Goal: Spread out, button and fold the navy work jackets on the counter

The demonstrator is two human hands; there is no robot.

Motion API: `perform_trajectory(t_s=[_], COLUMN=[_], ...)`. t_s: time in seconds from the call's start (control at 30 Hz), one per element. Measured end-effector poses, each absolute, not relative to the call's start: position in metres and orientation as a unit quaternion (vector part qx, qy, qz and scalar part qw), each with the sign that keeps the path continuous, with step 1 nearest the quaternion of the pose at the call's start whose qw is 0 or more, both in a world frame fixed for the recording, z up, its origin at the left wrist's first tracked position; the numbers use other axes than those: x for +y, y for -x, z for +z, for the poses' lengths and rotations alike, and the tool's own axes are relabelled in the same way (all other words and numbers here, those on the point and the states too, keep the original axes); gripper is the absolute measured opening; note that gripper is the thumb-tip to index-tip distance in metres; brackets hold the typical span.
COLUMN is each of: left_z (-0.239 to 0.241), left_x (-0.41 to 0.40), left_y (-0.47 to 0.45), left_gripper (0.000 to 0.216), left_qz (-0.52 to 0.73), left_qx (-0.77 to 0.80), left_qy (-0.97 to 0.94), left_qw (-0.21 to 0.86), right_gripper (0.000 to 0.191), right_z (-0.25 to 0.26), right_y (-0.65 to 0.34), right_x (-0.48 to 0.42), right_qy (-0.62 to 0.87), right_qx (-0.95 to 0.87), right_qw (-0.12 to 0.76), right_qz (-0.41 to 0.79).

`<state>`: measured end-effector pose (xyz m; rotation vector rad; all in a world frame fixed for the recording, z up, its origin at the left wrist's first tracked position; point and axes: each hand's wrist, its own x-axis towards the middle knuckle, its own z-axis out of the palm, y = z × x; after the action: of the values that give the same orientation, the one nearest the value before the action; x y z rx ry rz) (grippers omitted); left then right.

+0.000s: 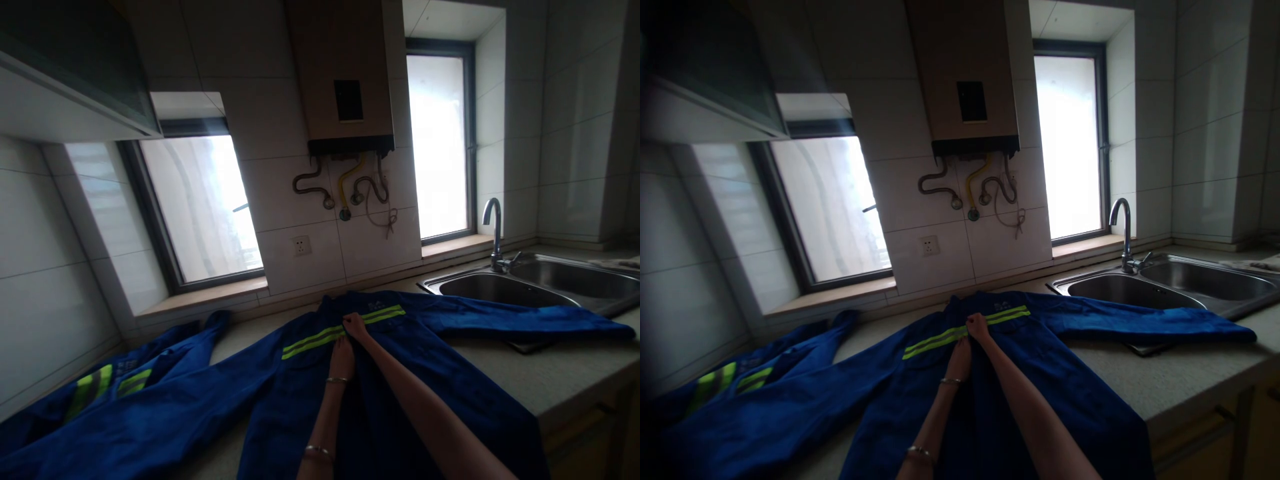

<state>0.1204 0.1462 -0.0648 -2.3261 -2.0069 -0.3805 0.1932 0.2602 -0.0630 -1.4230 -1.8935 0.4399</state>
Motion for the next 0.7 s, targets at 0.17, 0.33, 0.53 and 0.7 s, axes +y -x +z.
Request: perform_trajectory(t_s=[0.17, 0.33, 0.53, 0.7], left_z=[-0.062, -0.057, -0.053, -0.056], left_x=[0.150, 0.148, 0.146, 0.147], left_y=[-0.124, -0.120, -0.120, -0.120], left_gripper=[0.059, 0.061, 0.061, 0.065], left_qz=[-0.150, -0.171, -0.186, -0.198], left_qx=[-0.664, -0.681, -0.700, -0.702], left_qy=[0.733, 0.711, 0.684, 0.677], left_qw=[-0.007, -0.048, -0.084, -0.093], right_gripper=[0.035, 0.036, 0.036, 0.029], right_z=[-0.069, -0.068, -0.062, -0.056], right_y=[-0.192, -0.194, -0.195, -0.193], right_x=[0.261, 0.260, 0.253, 0.246], right_qy=[0.515, 0.503, 0.493, 0.484], right_qx=[-0.777, -0.800, -0.820, -0.841], right_qw=[0.326, 0.297, 0.271, 0.230], right_qz=[0.156, 0.135, 0.110, 0.075])
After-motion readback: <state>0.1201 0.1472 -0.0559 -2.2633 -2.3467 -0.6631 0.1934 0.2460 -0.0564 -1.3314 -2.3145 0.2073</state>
